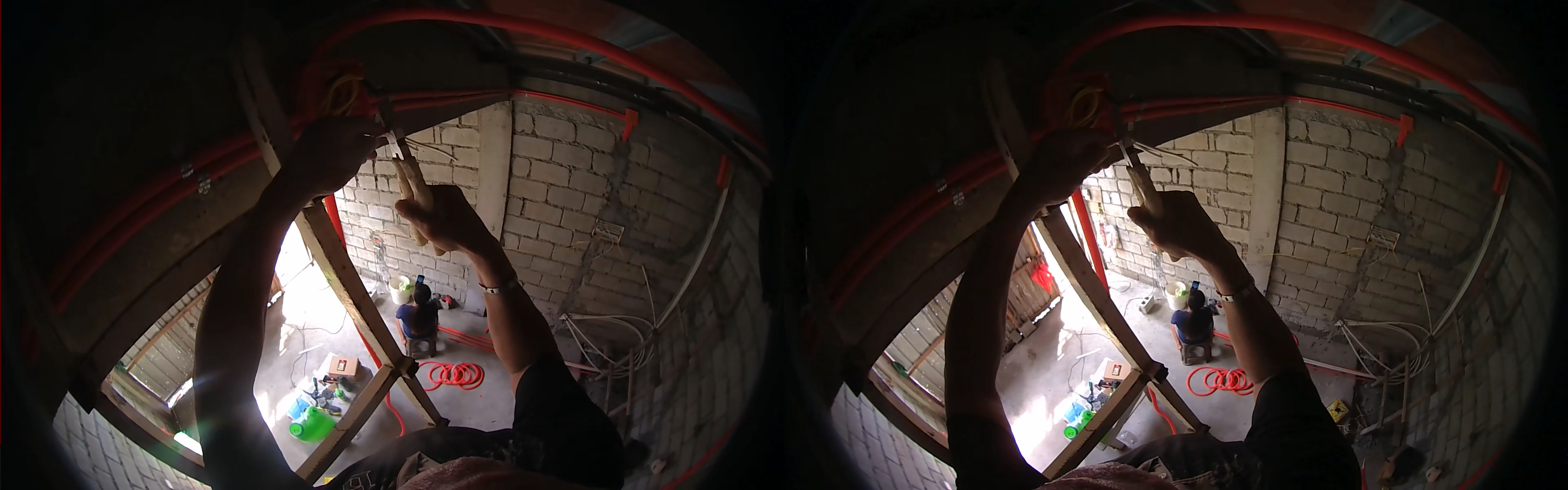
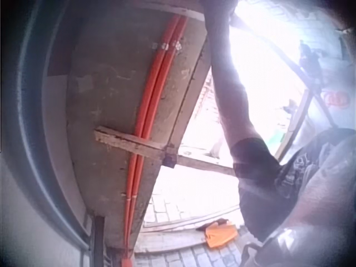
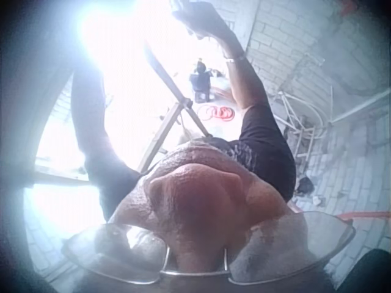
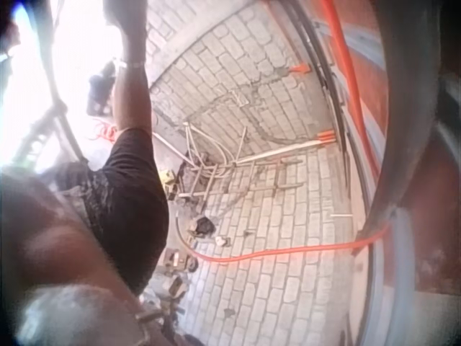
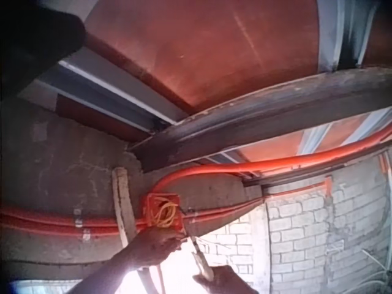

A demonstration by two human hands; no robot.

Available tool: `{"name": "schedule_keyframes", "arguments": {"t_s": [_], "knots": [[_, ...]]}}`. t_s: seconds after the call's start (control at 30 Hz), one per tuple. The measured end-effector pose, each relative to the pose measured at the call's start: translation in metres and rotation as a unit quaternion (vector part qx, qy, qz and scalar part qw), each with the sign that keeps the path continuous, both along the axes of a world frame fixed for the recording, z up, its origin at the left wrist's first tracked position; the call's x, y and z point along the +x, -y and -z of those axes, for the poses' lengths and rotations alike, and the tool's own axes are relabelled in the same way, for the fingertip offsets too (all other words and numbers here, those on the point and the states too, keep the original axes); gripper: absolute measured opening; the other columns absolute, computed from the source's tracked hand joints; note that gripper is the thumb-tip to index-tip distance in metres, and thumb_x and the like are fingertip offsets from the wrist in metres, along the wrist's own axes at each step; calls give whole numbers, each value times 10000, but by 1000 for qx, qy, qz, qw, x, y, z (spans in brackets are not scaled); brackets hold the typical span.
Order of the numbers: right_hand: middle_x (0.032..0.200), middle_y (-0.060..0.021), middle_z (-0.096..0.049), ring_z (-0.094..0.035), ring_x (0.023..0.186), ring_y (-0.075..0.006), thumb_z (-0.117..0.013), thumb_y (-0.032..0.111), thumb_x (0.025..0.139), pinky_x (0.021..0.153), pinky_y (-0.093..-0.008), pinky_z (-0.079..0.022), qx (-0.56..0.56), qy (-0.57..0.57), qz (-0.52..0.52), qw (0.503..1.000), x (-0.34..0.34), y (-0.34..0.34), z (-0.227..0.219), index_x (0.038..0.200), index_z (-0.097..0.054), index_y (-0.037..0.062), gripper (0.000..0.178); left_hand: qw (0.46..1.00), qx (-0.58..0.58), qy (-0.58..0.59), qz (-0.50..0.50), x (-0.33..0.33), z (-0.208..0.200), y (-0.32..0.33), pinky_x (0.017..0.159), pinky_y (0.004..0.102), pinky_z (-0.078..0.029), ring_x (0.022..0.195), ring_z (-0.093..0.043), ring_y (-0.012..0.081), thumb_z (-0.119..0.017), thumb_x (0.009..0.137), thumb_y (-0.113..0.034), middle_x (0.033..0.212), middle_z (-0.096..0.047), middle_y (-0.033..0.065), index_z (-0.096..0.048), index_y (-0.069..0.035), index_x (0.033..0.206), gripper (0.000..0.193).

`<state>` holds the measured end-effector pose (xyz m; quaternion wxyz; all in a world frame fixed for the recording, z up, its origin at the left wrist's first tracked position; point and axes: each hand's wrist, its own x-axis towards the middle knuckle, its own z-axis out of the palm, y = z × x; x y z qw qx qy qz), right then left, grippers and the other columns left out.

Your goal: The person works on electrical wiring at a ceiling junction box while standing on a wooden structure, using pliers to pull and position wires, then applies tape to the connection.

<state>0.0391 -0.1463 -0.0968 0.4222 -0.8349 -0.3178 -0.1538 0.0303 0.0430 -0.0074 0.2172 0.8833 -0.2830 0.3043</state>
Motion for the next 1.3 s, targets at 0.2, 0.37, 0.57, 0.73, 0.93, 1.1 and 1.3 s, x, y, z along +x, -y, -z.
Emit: {"name": "schedule_keyframes", "arguments": {"t_s": [0.2,0.37,0.57,0.73,0.93,1.1,1.3], "knots": [[549,-104,-565,-590,487,-217,-479,278,885,509,-349,-465,-44,-49,0,998,-9,-1,-7,773,-556,25,287,1000,-4,-2,10,-3,0,-3,659,301,-514,726,-657,166,-522,887,-191,761,-659,76,-630,-112,1070,226],[720,-122,-621,-579,509,-188,-519,233,876,521,-316,-477,-47,60,-53,996,1,5,2,1063,-523,7,293,1000,13,10,8,0,-1,0,651,310,-512,718,-653,170,-513,893,-189,764,-655,79,-630,-116,1061,218],[902,-132,-598,-598,579,-198,-537,202,874,602,-311,-495,-29,36,-77,996,-4,-1,-4,1281,-332,20,491,999,32,9,-8,0,-1,-3,650,325,-508,707,-648,193,-500,892,-192,762,-649,84,-633,-95,1021,208],[1134,-167,-592,-660,703,-277,-509,207,880,716,-353,-521,-46,19,-76,996,-2,1,-4,1342,-210,34,577,999,-14,27,19,4,3,-1,648,336,-505,691,-641,209,-493,888,-204,730,-639,86,-636,-80,986,213],[1155,-161,-585,-665,725,-273,-490,228,895,717,-337,-527,-59,-10,-68,996,-7,-4,-8,1331,-251,32,534,1000,-2,18,12,6,2,-6,650,334,-507,689,-643,206,-490,889,-207,725,-642,84,-636,-75,992,221],[715,-150,-624,-621,595,-252,-482,241,890,605,-372,-480,-39,139,-18,989,9,-4,2,895,-553,5,246,1000,-5,11,27,8,2,-3,649,333,-508,694,-648,207,-493,895,-218,739,-650,92,-633,-80,1014,230],[637,-85,-594,-597,581,-176,-535,312,884,586,-315,-481,2,48,39,998,7,-9,6,902,-586,22,295,999,18,47,16,1,0,-3,660,356,-512,720,-648,247,-499,894,-226,778,-650,105,-627,-74,1022,236]]}}
